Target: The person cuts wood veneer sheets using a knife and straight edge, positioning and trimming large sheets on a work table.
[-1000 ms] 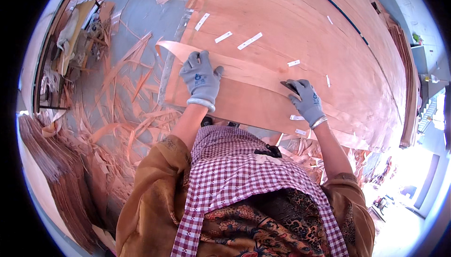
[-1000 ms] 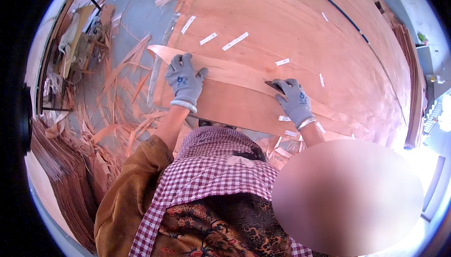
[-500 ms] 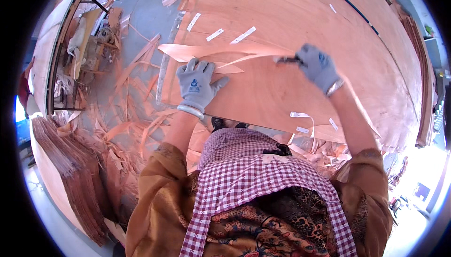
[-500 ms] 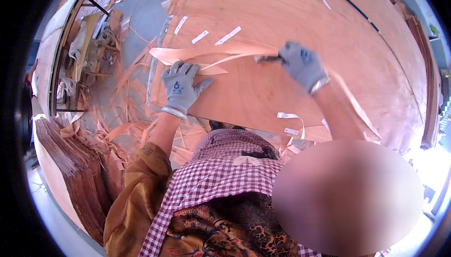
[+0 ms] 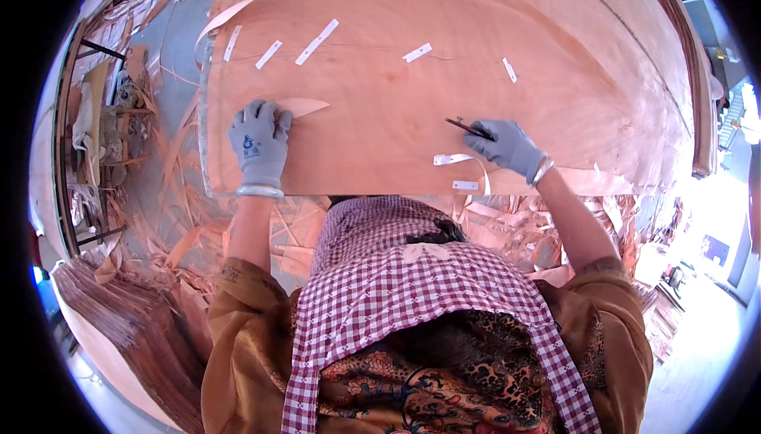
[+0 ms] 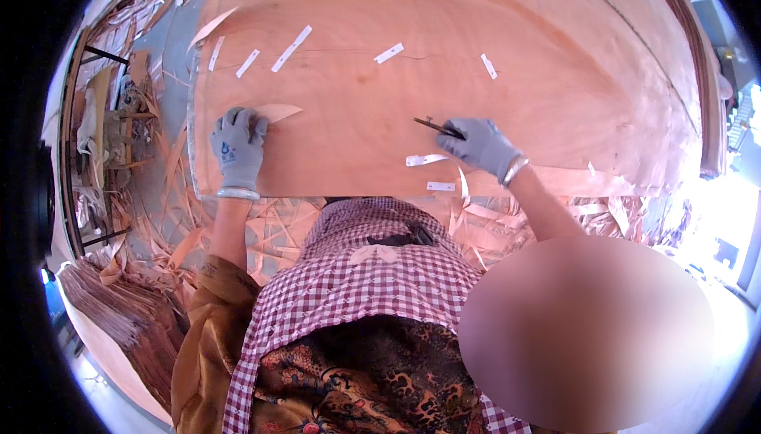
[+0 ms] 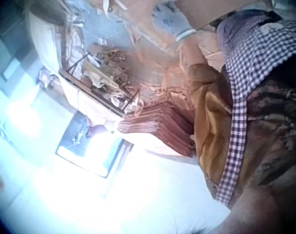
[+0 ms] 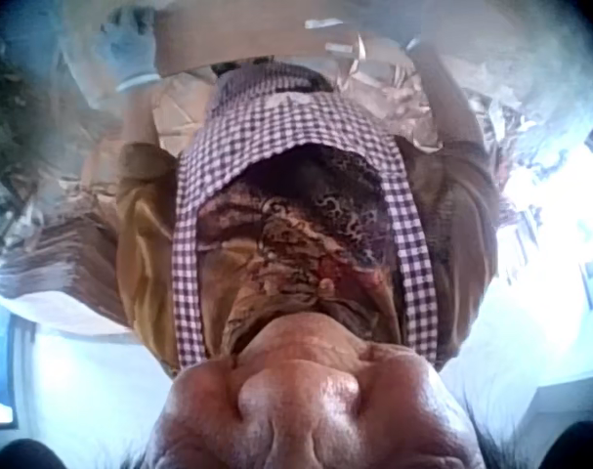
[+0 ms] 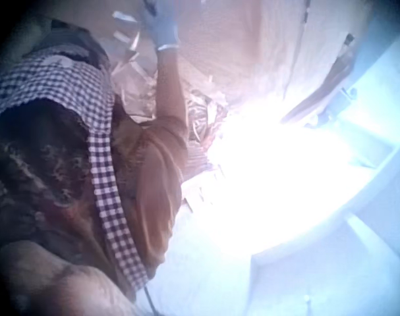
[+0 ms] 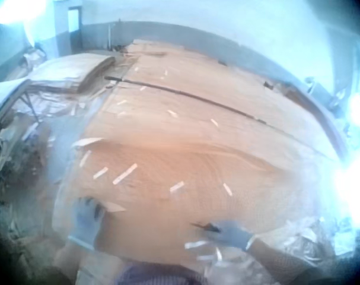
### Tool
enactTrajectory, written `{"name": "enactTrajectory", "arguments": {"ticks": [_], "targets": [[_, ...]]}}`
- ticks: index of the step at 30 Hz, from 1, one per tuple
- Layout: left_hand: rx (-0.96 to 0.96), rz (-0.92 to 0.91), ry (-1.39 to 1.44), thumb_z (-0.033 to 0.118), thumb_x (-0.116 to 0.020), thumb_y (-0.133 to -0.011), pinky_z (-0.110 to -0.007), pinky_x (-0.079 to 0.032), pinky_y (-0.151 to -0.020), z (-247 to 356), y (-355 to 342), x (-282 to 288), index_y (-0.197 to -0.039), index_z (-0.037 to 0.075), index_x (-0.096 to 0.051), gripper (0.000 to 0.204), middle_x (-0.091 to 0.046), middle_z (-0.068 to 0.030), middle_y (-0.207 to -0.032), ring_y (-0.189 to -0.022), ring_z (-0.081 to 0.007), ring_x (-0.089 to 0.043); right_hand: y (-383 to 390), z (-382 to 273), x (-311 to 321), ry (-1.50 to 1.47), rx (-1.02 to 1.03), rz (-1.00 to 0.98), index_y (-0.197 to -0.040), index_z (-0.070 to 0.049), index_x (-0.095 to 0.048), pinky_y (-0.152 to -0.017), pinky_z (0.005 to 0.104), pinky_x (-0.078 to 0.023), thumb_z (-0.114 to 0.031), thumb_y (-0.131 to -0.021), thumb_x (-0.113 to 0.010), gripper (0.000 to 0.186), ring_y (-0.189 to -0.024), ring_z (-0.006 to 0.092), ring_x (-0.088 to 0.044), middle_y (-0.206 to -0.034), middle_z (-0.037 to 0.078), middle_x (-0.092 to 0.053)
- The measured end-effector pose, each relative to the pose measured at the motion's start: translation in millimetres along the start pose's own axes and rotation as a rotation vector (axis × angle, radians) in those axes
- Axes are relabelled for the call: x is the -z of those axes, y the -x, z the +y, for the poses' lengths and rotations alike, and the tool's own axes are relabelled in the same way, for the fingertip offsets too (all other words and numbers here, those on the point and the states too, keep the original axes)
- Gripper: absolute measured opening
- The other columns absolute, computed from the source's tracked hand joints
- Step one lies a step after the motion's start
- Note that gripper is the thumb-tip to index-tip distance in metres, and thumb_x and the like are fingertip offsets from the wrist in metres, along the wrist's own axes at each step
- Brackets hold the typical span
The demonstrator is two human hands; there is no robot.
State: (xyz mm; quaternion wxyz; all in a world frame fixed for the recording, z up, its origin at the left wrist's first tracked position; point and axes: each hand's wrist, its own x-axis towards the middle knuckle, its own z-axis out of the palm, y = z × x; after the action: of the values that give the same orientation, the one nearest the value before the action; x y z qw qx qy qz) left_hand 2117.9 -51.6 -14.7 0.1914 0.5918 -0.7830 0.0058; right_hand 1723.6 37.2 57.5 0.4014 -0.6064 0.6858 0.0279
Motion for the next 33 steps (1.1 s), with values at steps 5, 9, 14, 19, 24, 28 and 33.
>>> {"name": "enactTrajectory", "arguments": {"ticks": [5,9,14,19,24,28,33], "targets": [[0.016,-0.109,0.111,0.025,-0.068,-0.082,-0.047,-0.044,-0.078,-7.1,-5.2,-1.2,-0.091,0.011,-0.064,0.017,-0.061,-0.0092,-0.103,-0.096,-0.0335,-0.056,23.8,6.4,-37.3,-0.078,-0.028,0.16,-0.086,-0.003,-0.063,-0.065,0.0382,-0.048,-0.035,-0.083,-0.068,0.033,-0.07,0.0311,-0.063,-0.076,0.017,-0.065],[-0.031,-0.038,0.095,0.021,-0.066,-0.083,-0.046,-0.044,-0.079,-5.4,-5.6,-1.7,-0.096,0.012,-0.063,0.016,-0.06,-0.0084,-0.105,-0.096,-0.0344,-0.055,26.5,-4.2,-46.4,-0.142,-0.137,0.12,-0.083,-0.002,-0.063,-0.063,0.0362,-0.048,-0.03,-0.08,-0.069,0.03,-0.066,0.0277,-0.062,-0.074,0.015,-0.065],[-0.257,-0.128,0.036,0.015,-0.062,-0.078,-0.043,-0.044,-0.078,-9.0,-5.9,-4.2,-0.098,0.014,-0.062,0.019,-0.06,-0.0046,-0.104,-0.098,-0.0282,-0.057,37.5,-49.1,-59.8,-0.47,-0.06,-0.152,-0.081,-0.001,-0.063,-0.06,0.0311,-0.045,-0.026,-0.079,-0.073,0.027,-0.064,0.0135,-0.057,-0.069,0.007,-0.063],[-0.423,-0.108,0.137,0.014,-0.061,-0.078,-0.041,-0.044,-0.078,-21.6,-8.0,-6.4,-0.101,0.015,-0.061,0.024,-0.06,-0.0024,-0.102,-0.095,-0.0242,-0.058,11.5,-124.7,-81.8,-0.749,0.144,0.039,-0.091,-0.001,-0.059,-0.057,0.0238,-0.042,-0.023,-0.083,-0.071,0.026,-0.067,0.008,-0.053,-0.071,0.003,-0.06],[-0.532,-0.184,0.154,0.014,-0.061,-0.079,-0.04,-0.044,-0.081,-30.2,-9.5,-3.3,-0.109,0.014,-0.062,0.029,-0.06,-0.0019,-0.103,-0.095,-0.0244,-0.057,-51.4,-190.2,-95.6,-0.923,0.103,0.323,-0.086,-0.001,-0.056,-0.052,0.022,-0.042,-0.017,-0.086,-0.068,0.02,-0.055,0.0083,-0.051,-0.072,0.002,-0.055],[-0.582,-0.203,0.151,0.015,-0.062,-0.079,-0.039,-0.044,-0.087,-34.2,-12.5,1.9,-0.114,0.01,-0.061,0.035,-0.059,-0.0038,-0.111,-0.103,-0.0246,-0.055,-79.5,-208.8,-106.1,-0.798,-0.061,0.436,-0.081,0.0,-0.053,-0.05,0.0253,-0.048,-0.014,-0.084,-0.068,0.02,-0.056,0.0114,-0.059,-0.071,0.005,-0.059],[-0.571,-0.345,0.23,0.016,-0.062,-0.08,-0.04,-0.043,-0.093,-37.0,-20.5,5.6,-0.114,0.008,-0.06,0.036,-0.056,-0.0064,-0.12,-0.11,-0.0261,-0.053,-81.1,-208.1,-108.9,-0.791,-0.091,0.36,-0.082,0.0,-0.054,-0.052,0.0263,-0.049,-0.013,-0.083,-0.068,0.019,-0.057,0.012,-0.06,-0.074,0.006,-0.061]]}}
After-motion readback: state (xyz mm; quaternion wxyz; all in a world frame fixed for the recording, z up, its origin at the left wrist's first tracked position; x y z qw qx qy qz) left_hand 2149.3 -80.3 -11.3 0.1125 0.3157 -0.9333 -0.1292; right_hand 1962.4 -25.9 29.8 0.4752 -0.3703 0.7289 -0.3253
